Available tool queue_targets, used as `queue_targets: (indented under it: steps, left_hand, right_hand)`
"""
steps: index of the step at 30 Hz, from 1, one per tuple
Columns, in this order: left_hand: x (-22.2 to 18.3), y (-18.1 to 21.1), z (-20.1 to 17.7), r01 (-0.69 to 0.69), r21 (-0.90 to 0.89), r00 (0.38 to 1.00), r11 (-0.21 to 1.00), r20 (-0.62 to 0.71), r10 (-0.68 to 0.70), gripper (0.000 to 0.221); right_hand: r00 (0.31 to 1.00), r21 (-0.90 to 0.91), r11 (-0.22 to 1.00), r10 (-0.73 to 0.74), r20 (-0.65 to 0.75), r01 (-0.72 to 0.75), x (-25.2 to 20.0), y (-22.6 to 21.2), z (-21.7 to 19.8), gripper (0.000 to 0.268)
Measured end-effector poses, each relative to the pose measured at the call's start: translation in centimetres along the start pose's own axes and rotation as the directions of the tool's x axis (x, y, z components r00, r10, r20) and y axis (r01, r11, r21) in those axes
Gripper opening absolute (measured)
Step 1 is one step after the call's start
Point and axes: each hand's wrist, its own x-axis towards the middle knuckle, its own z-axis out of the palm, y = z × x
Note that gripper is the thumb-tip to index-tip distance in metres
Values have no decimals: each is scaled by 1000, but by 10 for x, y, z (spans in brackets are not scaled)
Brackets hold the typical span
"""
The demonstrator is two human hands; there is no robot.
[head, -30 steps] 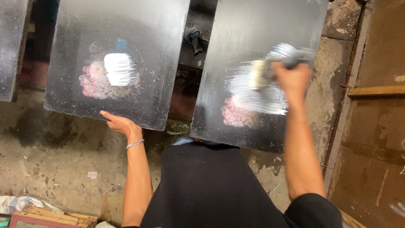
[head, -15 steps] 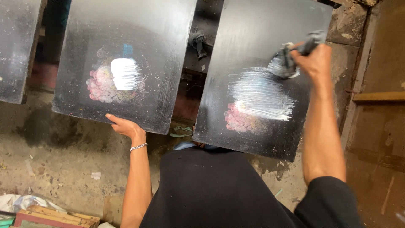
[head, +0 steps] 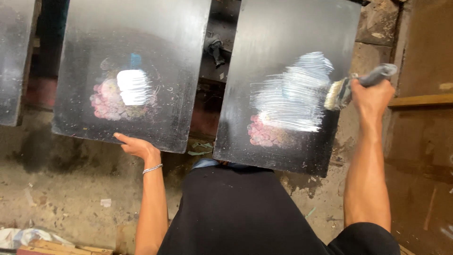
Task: Applying adhesive to multiple boards using a large brush and refilling the brush from a bucket.
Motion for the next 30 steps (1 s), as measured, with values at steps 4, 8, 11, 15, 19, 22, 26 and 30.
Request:
queue_targets:
  steps: [4,8,11,15,19,22,26,30]
  left_hand:
    - [25,-22,1,-1,11,1000,1000,14,1,79]
    - [38,-35,5,-43,35,999,998,-11,43,79]
    - [15,-9,1,-23,46,1000,999,21,22,80]
    - [38,-37,13,-45,65,999,997,-27,47,79]
    - [33,-37,8,-6,48,999,999,-47,8,82]
    - [41,-43,6,-35,35,999,999,-27,36,77]
    - [36,-36,5,-49,39,998,998,-26,50,79]
    - [34,-27,0,-61,29,998,998,-31,62,74]
  right_hand:
    - [982,116,993,-25,189,3,-54,-123,76,17]
    - [914,452,879,-46,404,-156,-115,-244,112,18]
    - [949,632,753,-31,314,-185,-104,-200,74,28]
    - [983,177,980,63,171,-94,-71,-74,-19,22]
    - [992,-64,996,-48,121,56,-81,-72,-36,18]
    - [963,251,968,-42,266,-27,-163,-183,-10,18]
    - [914,532,821,-32,405,-207,-218,-224,50,10]
    - [923,279,916,190,335,-290,-186,-184,-75,29]
